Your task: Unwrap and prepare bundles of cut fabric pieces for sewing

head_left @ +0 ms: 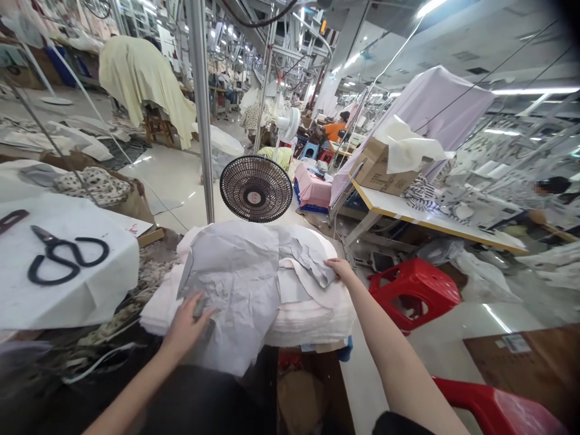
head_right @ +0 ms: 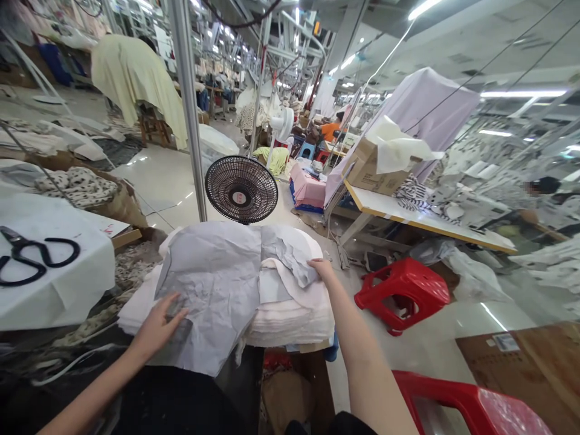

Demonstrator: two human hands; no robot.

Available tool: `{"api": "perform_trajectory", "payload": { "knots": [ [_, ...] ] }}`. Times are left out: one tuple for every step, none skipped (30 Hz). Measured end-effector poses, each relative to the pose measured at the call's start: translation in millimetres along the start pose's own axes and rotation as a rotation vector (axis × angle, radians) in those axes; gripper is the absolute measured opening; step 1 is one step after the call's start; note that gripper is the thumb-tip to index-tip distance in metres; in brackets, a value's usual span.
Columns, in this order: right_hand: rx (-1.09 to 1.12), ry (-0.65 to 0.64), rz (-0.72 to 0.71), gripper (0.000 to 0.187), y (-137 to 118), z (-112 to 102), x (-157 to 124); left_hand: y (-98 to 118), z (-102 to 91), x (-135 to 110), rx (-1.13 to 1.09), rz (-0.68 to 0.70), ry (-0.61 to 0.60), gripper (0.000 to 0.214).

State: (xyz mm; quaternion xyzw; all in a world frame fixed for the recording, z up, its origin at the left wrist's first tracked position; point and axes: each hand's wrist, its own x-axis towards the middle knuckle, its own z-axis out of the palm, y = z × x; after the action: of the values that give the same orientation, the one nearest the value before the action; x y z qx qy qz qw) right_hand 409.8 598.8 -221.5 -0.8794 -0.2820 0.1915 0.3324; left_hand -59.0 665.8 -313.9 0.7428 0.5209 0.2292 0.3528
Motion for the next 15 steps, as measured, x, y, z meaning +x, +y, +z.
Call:
{"api": "perform_trajectory", "payload": {
  "knots": [
    [0.06, 0.009, 0.011, 0.023, -2, -1, -2, -11, -3.4, 6, 0.032, -0.032, 0.062, 0.063],
    [0.12, 0.027, 0.011, 0.024, -5, -3, -3, -21, -5.8, 12, 0.055, -0.072, 0.101, 0.065],
    [0.182, 0.052, -0.001, 0.026, -9, -5, -5, -29, -7.1, 16, 0.061, -0.121, 0.115, 0.068],
    [0.244, 0.083, -0.023, 0.028, -15, -9, -7, -34, -7.3, 20, 0.05, -0.177, 0.112, 0.07],
    [0.303, 0.115, -0.05, 0.031, -23, -13, -10, -37, -6.7, 23, 0.027, -0.232, 0.098, 0.072],
    [0.353, 0.148, -0.079, 0.035, -32, -18, -13, -39, -5.6, 25, 0.002, -0.275, 0.082, 0.073],
    [0.403, 0.18, -0.118, 0.038, -44, -23, -17, -39, -4.5, 27, -0.017, -0.31, 0.073, 0.075],
    [0.458, 0.202, -0.167, 0.04, -57, -30, -23, -37, -3.7, 29, -0.027, -0.339, 0.077, 0.076],
    [0.512, 0.217, -0.222, 0.04, -72, -37, -30, -36, -3.6, 30, -0.036, -0.367, 0.088, 0.077],
    [0.592, 0.213, -0.305, 0.041, -89, -43, -39, -34, -4.2, 32, -0.05, -0.389, 0.098, 0.076],
    [0.665, 0.189, -0.382, 0.04, -105, -50, -50, -32, -5.6, 32, -0.074, -0.407, 0.1, 0.071],
    [0.719, 0.145, -0.451, 0.04, -122, -56, -63, -31, -7.7, 33, -0.105, -0.421, 0.097, 0.062],
    [0.744, 0.094, -0.508, 0.039, -138, -61, -78, -31, -10.3, 33, -0.139, -0.428, 0.092, 0.052],
    [0.764, 0.067, -0.548, 0.036, -153, -66, -94, -31, -13.0, 32, -0.169, -0.428, 0.086, 0.043],
    [0.78, 0.046, -0.58, 0.034, -166, -69, -110, -31, -15.8, 31, -0.194, -0.429, 0.085, 0.038]
  ]
}}
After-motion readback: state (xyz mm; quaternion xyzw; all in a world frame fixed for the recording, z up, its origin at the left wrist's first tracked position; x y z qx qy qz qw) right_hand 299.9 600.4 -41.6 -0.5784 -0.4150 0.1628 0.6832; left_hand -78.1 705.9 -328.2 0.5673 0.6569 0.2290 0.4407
